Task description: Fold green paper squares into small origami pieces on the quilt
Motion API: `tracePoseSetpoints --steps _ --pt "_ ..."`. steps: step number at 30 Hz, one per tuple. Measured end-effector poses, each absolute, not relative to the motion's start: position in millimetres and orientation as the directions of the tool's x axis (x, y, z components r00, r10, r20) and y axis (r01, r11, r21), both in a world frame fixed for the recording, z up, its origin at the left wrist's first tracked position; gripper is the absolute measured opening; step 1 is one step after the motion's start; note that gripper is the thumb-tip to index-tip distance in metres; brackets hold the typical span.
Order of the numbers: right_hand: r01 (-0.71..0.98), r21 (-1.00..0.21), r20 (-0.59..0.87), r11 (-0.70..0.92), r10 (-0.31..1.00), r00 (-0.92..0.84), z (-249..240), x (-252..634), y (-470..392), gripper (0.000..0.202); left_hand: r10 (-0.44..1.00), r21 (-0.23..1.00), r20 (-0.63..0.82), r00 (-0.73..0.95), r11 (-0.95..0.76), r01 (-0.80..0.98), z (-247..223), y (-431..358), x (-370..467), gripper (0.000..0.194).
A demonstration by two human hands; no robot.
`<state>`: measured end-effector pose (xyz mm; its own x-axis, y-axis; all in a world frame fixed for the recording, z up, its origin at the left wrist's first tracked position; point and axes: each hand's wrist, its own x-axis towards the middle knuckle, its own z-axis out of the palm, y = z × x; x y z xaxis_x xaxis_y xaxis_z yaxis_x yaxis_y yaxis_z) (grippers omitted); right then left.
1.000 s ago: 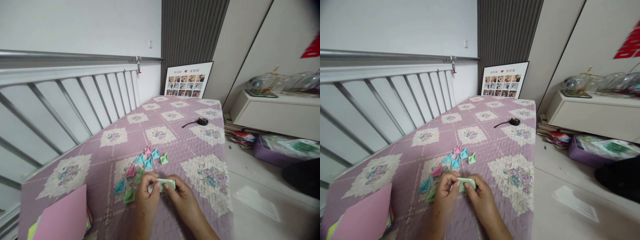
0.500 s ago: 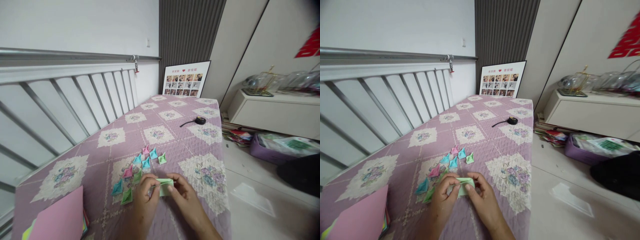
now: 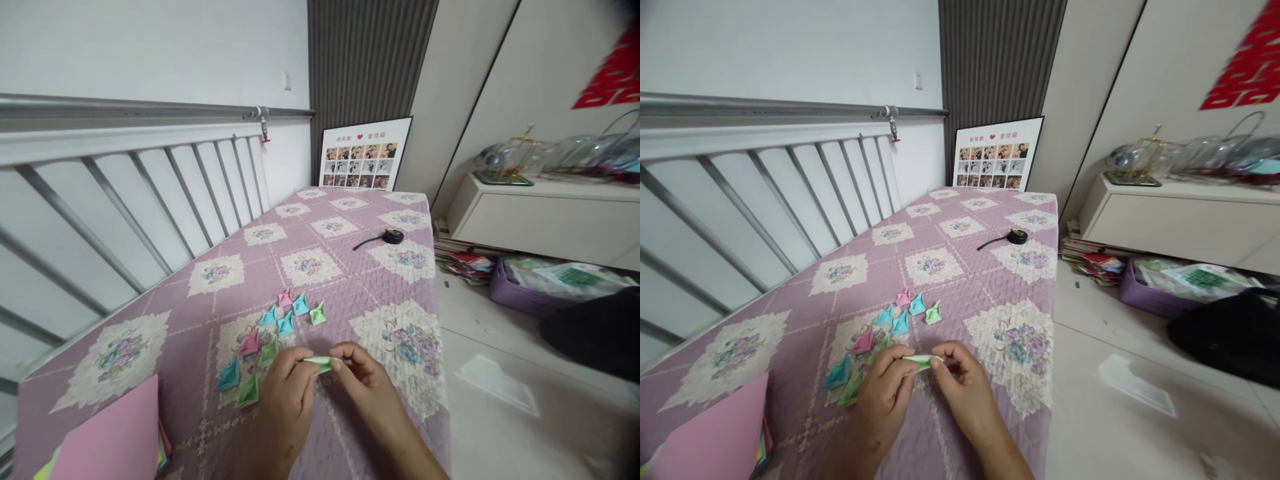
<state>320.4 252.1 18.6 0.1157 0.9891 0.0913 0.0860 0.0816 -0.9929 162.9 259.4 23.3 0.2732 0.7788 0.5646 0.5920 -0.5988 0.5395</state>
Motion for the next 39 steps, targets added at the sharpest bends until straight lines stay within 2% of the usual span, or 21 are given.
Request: tracePoseSetpoints --steps 9,18,26,33,39 --pt "0.113 -0.993 0.056 0.047 0.995 0.077 18.6 320.2 251.6 0.019 0.745 0.539 0.613 0.264 -0.638 0.549 26.0 260.6 162.5 0.026" --pt "0.147 -0.988 0.03 0.044 0.995 -0.096 25.3 315.9 248.5 0.017 0.739 0.561 0.598 0.31 -0.663 0.496 27.5 264.7 156.1 0.031" --pt "0.19 -0.981 0.01 0.042 0.986 -0.166 22.4 313.4 246.5 0.013 0.721 0.493 0.59 0.363 -0.678 0.546 26.1 265.8 157.6 0.031" --pt "0.234 -0.972 0.001 0.026 0.994 -0.108 18.1 311.3 247.7 0.013 0.694 0.439 0.623 0.361 -0.692 0.572 25.9 264.7 157.8 0.036" --pt "0.261 -0.964 0.032 0.048 0.997 -0.065 13.0 309.8 248.9 0.014 0.745 0.524 0.601 0.288 -0.64 0.563 19.7 265.6 156.3 0.032"
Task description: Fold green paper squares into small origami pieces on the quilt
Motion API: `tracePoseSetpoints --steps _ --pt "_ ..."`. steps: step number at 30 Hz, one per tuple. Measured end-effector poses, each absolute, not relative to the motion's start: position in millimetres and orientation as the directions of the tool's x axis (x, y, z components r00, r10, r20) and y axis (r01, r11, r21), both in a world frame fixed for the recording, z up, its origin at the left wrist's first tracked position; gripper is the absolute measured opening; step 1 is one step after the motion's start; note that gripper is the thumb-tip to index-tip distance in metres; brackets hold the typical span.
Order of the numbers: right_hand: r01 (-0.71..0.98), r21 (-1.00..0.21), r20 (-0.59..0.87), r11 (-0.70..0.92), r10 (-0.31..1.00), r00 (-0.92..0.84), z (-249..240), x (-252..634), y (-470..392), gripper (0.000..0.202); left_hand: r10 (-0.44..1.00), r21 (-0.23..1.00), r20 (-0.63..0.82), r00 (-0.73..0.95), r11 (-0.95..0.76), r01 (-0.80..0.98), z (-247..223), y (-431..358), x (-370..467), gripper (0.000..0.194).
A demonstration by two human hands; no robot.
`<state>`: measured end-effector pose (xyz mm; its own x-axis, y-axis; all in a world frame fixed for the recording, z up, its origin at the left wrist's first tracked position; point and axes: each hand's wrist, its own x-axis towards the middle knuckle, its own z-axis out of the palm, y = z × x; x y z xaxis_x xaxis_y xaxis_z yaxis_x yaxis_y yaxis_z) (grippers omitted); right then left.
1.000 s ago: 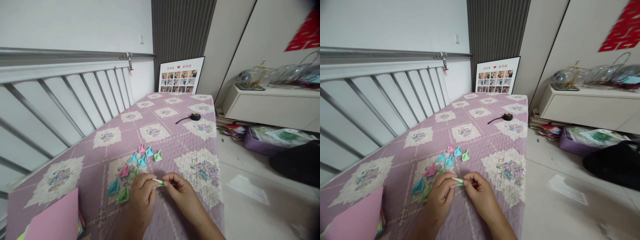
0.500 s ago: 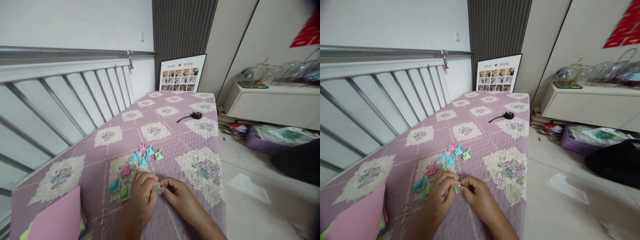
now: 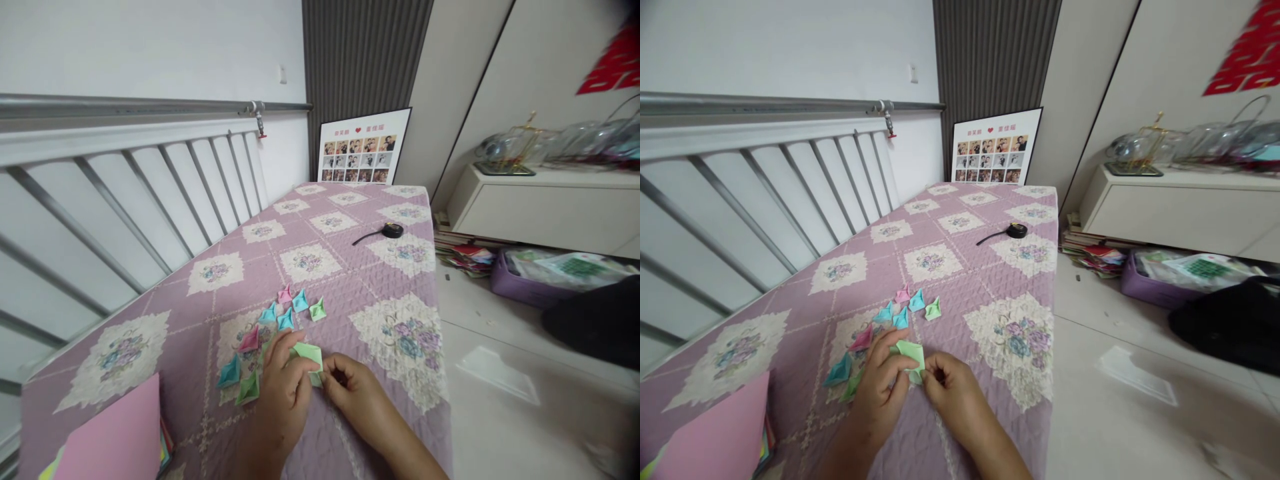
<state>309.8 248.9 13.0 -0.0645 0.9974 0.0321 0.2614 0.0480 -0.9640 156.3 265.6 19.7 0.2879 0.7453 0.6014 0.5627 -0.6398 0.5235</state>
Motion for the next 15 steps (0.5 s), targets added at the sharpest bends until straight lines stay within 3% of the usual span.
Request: tracePoseSetpoints --steps 4,7,11,15 --pt "0.259 -0.964 0.043 0.051 0.998 -0.037 13.4 308.8 248.8 0.015 0.811 0.636 0.554 0.186 -0.557 0.535 11.8 266.3 155.3 0.032" --pt "0.234 -0.972 0.029 0.035 0.999 -0.029 14.6 308.4 249.2 0.017 0.863 0.748 0.499 0.077 -0.474 0.466 5.0 267.4 155.6 0.043" --pt "0.169 -0.986 0.003 0.01 0.999 -0.036 12.8 309.6 249.9 0.019 0.949 0.935 0.312 -0.036 -0.3 0.188 -3.2 271.5 156.8 0.066" --pt "0.079 -0.997 -0.013 -0.008 0.999 -0.052 9.0 310.2 250.4 0.021 0.99 0.99 0.139 -0.01 -0.139 -0.038 -8.3 277.1 156.2 0.068"
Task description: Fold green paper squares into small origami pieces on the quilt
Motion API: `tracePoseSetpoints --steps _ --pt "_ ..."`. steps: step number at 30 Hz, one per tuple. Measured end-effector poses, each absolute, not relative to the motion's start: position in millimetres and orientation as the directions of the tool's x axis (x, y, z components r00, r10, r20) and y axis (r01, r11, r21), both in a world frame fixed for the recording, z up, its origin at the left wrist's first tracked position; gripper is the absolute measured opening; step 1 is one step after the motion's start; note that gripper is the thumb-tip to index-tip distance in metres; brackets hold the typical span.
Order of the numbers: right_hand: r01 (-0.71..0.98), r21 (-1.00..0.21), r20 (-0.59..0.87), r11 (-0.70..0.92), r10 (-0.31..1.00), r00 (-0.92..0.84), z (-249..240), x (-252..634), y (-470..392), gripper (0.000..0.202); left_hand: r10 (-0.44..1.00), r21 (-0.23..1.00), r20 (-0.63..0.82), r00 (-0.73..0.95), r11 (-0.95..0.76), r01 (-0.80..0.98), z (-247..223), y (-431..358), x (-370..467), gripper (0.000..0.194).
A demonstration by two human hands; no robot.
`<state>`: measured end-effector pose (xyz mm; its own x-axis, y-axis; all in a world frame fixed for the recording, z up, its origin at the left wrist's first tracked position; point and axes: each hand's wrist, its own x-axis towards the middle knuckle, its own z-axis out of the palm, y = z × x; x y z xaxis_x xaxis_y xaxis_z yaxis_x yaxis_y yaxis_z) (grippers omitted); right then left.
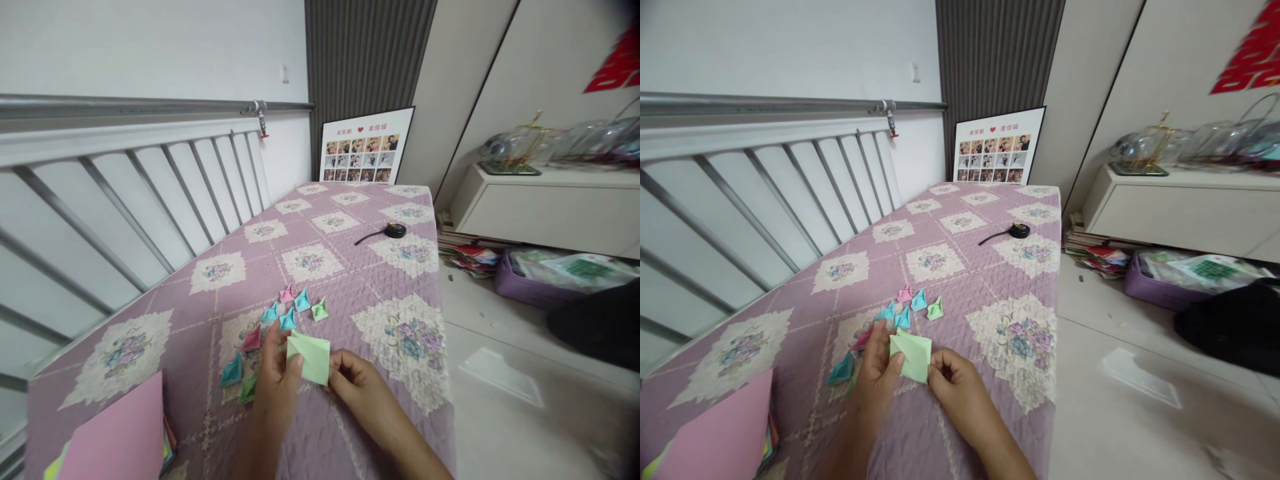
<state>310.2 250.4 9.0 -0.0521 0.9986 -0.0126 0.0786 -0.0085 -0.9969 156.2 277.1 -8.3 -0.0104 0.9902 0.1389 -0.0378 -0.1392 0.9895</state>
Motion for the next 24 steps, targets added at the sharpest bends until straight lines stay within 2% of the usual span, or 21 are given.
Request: tracePoseSetpoints --steps 7,12,16,21,24 --pt "-0.022 -0.998 -0.059 -0.06 0.997 -0.045 16.2 300.2 249.8 0.025 0.995 0.963 -0.064 0.081 0.083 -0.255 -11.4 279.1 161.1 0.049" --pt "-0.105 -0.992 -0.073 -0.076 0.997 -0.034 16.6 294.8 250.8 0.024 0.991 0.907 -0.111 0.078 0.134 -0.399 -6.9 272.3 166.9 0.038" --pt "-0.118 -0.989 -0.085 -0.09 0.995 -0.047 15.3 296.1 251.5 0.024 0.988 0.897 -0.133 0.083 0.155 -0.415 -8.1 271.3 166.8 0.035" --pt "-0.04 -0.991 -0.123 -0.127 0.988 -0.091 16.6 299.6 250.4 0.016 0.987 0.897 -0.151 0.051 0.159 -0.413 -11.8 274.7 165.3 0.037" --pt "0.019 -0.99 -0.14 -0.139 0.984 -0.111 15.7 301.3 249.8 0.016 0.986 0.925 -0.164 -0.011 0.15 -0.349 -10.7 276.0 164.9 0.037"
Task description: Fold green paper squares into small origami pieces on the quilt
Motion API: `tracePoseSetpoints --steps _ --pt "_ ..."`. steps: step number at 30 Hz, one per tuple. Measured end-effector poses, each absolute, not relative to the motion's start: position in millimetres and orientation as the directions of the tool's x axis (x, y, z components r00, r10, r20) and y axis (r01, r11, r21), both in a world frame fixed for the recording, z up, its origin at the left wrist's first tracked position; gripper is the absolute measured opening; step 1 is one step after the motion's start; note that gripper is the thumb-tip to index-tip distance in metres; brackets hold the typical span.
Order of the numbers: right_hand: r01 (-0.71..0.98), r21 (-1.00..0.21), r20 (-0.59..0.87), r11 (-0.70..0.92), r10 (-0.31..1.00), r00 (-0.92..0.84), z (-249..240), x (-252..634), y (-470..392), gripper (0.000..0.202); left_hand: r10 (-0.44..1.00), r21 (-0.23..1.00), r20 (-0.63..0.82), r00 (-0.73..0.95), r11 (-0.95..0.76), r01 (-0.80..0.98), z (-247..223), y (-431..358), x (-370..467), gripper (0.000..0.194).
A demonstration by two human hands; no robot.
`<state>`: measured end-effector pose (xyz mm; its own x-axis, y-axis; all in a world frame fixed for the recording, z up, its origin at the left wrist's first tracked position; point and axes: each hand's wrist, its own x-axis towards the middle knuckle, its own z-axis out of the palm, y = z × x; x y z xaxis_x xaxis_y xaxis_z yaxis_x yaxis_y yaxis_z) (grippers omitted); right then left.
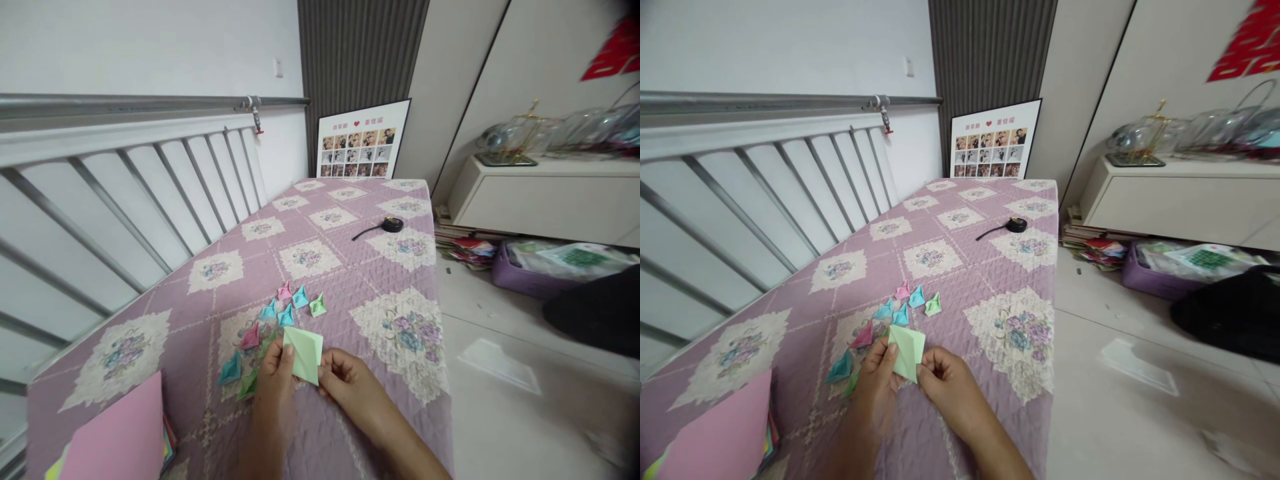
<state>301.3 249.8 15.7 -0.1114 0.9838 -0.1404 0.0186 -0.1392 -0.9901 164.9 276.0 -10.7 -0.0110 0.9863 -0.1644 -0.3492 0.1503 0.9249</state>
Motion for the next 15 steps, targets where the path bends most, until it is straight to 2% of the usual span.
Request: tracePoseSetpoints --steps 3,8,15 --pt "0.056 -0.978 -0.206 -0.199 0.967 -0.151 15.0 303.0 248.8 0.018 0.984 0.952 -0.156 -0.086 0.126 -0.278 -10.2 275.8 164.1 0.035" --pt "0.063 -0.96 -0.28 -0.273 0.932 -0.229 17.1 304.7 245.4 0.016 0.985 0.956 -0.14 -0.099 0.108 -0.272 -10.1 273.4 163.1 0.033" --pt "0.166 -0.971 -0.208 -0.173 0.953 -0.221 19.6 304.3 245.3 0.014 0.987 0.911 -0.159 -0.008 0.143 -0.388 -9.5 270.9 162.4 0.03"
